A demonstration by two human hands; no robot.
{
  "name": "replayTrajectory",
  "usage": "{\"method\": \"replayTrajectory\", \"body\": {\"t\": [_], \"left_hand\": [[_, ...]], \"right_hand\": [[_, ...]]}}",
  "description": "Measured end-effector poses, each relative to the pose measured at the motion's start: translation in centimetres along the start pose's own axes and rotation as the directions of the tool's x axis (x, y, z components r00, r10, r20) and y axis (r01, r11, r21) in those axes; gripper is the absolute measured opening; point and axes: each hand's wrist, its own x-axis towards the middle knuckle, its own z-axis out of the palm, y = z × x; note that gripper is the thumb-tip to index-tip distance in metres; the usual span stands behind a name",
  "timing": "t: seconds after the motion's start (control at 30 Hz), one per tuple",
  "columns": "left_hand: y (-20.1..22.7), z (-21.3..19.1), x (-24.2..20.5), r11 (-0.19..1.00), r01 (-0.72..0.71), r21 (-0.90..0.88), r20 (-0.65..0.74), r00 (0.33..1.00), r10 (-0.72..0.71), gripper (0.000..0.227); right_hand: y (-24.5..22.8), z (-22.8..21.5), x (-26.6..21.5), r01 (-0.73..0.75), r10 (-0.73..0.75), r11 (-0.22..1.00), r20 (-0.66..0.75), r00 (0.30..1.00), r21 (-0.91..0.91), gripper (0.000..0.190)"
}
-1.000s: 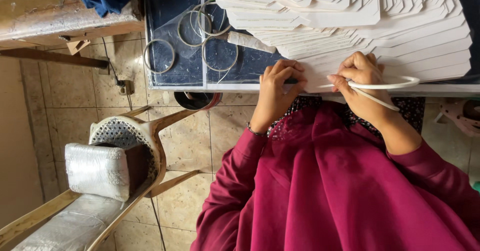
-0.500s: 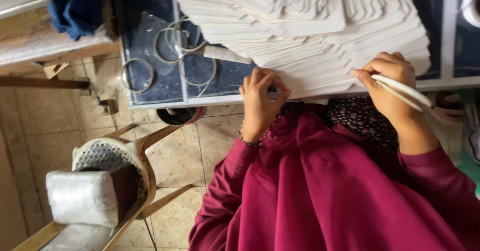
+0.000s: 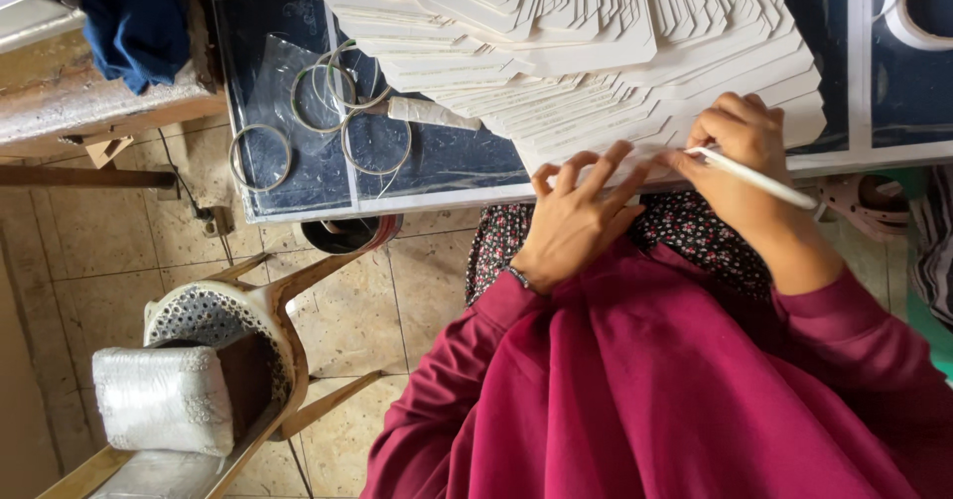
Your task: The person sits at a table and applies a strip of white tape to the edges of a stack of white paper sheets. They smooth the tape down with their fingers and then lift the stack to inspect the alignment before continuing to apply more tape.
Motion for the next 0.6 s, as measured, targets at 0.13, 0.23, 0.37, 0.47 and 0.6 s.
{"method": "replayTrajectory", "body": {"t": [0.13, 0.23, 0.37, 0.47, 0.6], "left_hand": [[-1.7, -2.5, 1.4, 0.995, 0.032, -0.098, -0.184, 0.982, -0.05, 0.039], [-2.9, -4.6, 2.4, 0.981, -0.009, -0.195, -0.352, 0.934, -0.061, 0.015], [-2.9, -3.1, 1.5, 0.97, -0.013, -0.242, -0.239, 0.97, -0.047, 0.014], [-2.5, -1.9, 1.6, 0.97, -0.021, -0.24, -0.169, 0.985, -0.021, 0.015], [-0.8, -0.4, 3.2, 0.845, 0.065, -0.531, -0.083, 0.988, -0.128, 0.008]], "right_hand": [[-2.9, -4.6, 2.2, 0.08, -0.063, 0.964, -0.076, 0.995, 0.255, 0.037], [-2.8, -5.3, 2.1, 0.079, -0.073, 0.979, -0.041, 0.997, 0.188, 0.04], [-1.3, -3.4, 0.6, 0.061, -0.068, 0.991, 0.057, 0.996, 0.121, 0.032], [-1.6, -2.9, -0.2, 0.094, -0.1, 0.988, 0.041, 0.994, 0.119, 0.017], [-2.4, -3.6, -0.2, 0.139, -0.138, 0.972, -0.019, 0.99, 0.19, 0.016]]}}
